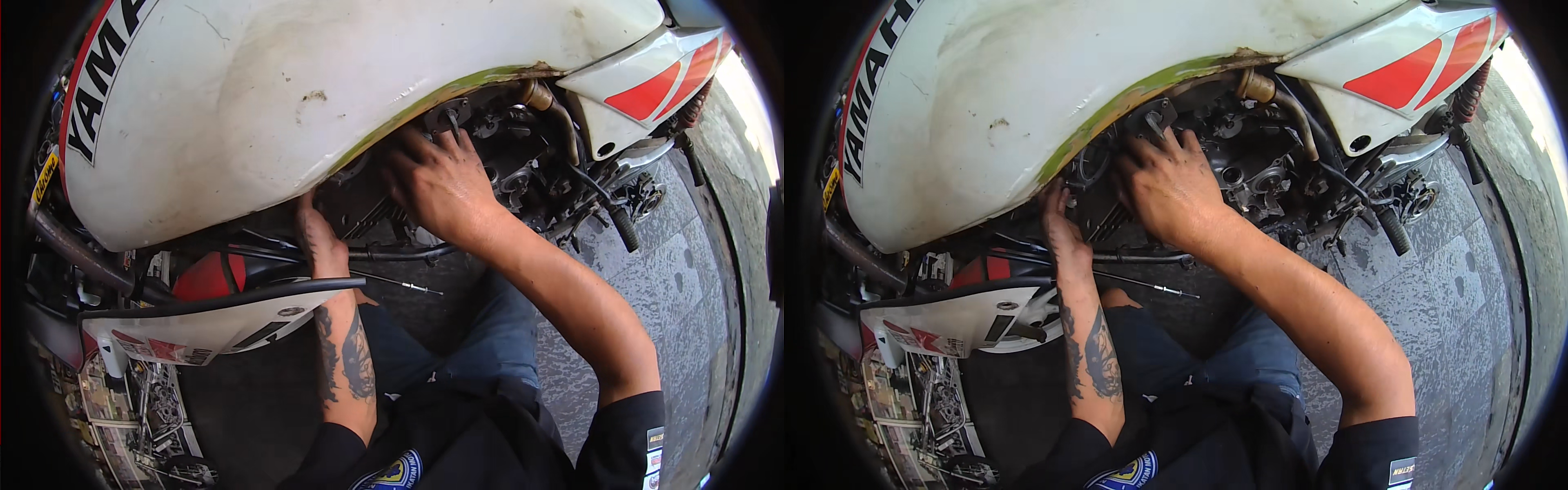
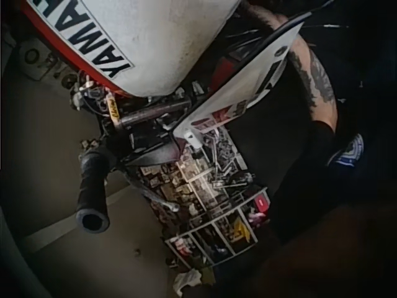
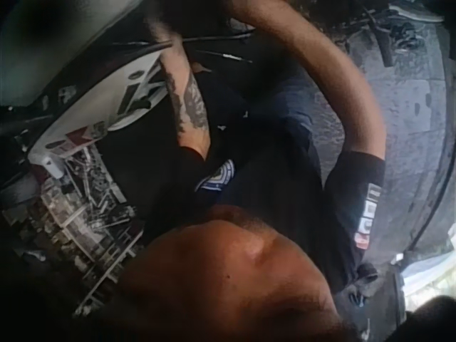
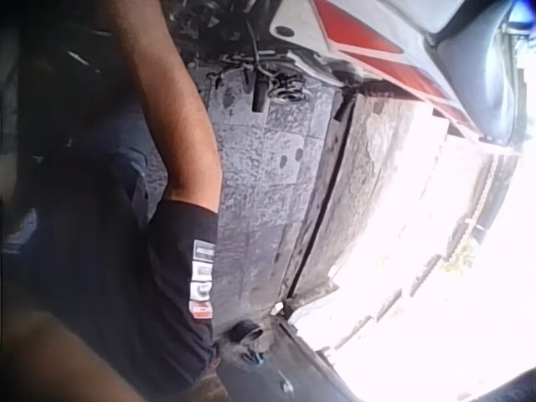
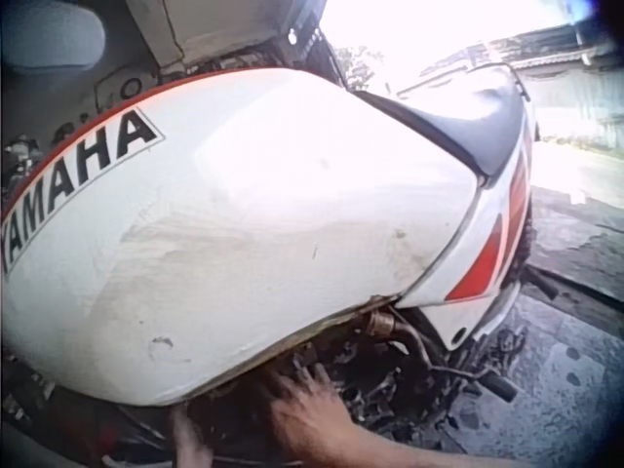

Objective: The person works on a motorcycle by routing cables near the engine, positioning the fuel tank onto the frame, and fitting components beneath the tank by hand.

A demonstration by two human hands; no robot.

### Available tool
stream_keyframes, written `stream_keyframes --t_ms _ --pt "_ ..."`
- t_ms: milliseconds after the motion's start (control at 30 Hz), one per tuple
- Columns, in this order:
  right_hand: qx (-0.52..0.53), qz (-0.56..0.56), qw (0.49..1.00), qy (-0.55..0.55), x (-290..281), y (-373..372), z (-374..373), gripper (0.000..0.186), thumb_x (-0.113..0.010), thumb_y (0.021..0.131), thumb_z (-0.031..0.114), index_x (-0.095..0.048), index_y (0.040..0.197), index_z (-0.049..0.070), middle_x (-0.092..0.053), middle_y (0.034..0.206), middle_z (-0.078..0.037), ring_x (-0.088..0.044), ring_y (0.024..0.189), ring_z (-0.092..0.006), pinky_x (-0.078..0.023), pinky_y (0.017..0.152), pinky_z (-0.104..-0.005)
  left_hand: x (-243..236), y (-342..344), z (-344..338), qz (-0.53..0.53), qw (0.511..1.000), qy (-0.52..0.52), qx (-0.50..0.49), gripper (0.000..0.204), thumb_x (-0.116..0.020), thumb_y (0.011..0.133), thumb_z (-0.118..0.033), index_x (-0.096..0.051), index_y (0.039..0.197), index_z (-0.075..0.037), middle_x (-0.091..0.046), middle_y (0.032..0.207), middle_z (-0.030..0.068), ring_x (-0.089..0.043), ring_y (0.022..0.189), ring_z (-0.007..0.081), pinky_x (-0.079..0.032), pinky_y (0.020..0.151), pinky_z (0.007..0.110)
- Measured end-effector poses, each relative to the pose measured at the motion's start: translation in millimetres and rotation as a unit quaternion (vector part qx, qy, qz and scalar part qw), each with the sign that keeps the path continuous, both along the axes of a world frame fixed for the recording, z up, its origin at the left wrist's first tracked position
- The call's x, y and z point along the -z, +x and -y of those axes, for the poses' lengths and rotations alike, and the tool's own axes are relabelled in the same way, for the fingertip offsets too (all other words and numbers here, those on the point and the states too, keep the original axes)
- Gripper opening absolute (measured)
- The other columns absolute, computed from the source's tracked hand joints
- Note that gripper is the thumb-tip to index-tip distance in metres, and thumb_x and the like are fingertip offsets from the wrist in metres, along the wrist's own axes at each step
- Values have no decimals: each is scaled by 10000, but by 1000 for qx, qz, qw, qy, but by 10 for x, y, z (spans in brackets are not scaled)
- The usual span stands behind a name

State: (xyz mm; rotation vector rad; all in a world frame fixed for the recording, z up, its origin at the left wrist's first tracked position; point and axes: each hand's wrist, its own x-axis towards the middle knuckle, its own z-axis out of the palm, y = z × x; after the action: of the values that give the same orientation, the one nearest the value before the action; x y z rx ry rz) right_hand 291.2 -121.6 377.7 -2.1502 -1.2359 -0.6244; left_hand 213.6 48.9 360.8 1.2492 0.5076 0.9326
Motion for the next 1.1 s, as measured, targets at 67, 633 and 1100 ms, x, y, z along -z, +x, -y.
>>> stream_keyframes --t_ms 67,633,1100 --pt "1 -3 1000 -14 -17 -27 -25 295 -571 845 291 -640 1080 128 -552 1206 -81 -479 1129 -320 -382 922 -476 30 18 -130 -42 999 17 -28 381 -462 908 -264 -514 1242 -89 -502 1276 32 -394 1217 166 -248 1049 349" --pt "-1 14 998 55 52 -3 -37 257 -621 796 269 -654 979 91 -568 1108 -82 -486 1082 -310 -407 888 -447 214 173 -261 -107 972 201 -59 490 -309 964 -393 -505 1245 -42 -516 1245 107 -387 1233 196 -233 1048 336" --pt "-5 25 996 82 40 -55 -52 240 -631 789 259 -654 968 101 -560 1050 -77 -489 1059 -288 -425 827 -420 322 -58 -183 -54 994 48 -87 510 -391 936 -433 -523 1259 -61 -443 1321 110 -379 1250 239 -270 1041 385"
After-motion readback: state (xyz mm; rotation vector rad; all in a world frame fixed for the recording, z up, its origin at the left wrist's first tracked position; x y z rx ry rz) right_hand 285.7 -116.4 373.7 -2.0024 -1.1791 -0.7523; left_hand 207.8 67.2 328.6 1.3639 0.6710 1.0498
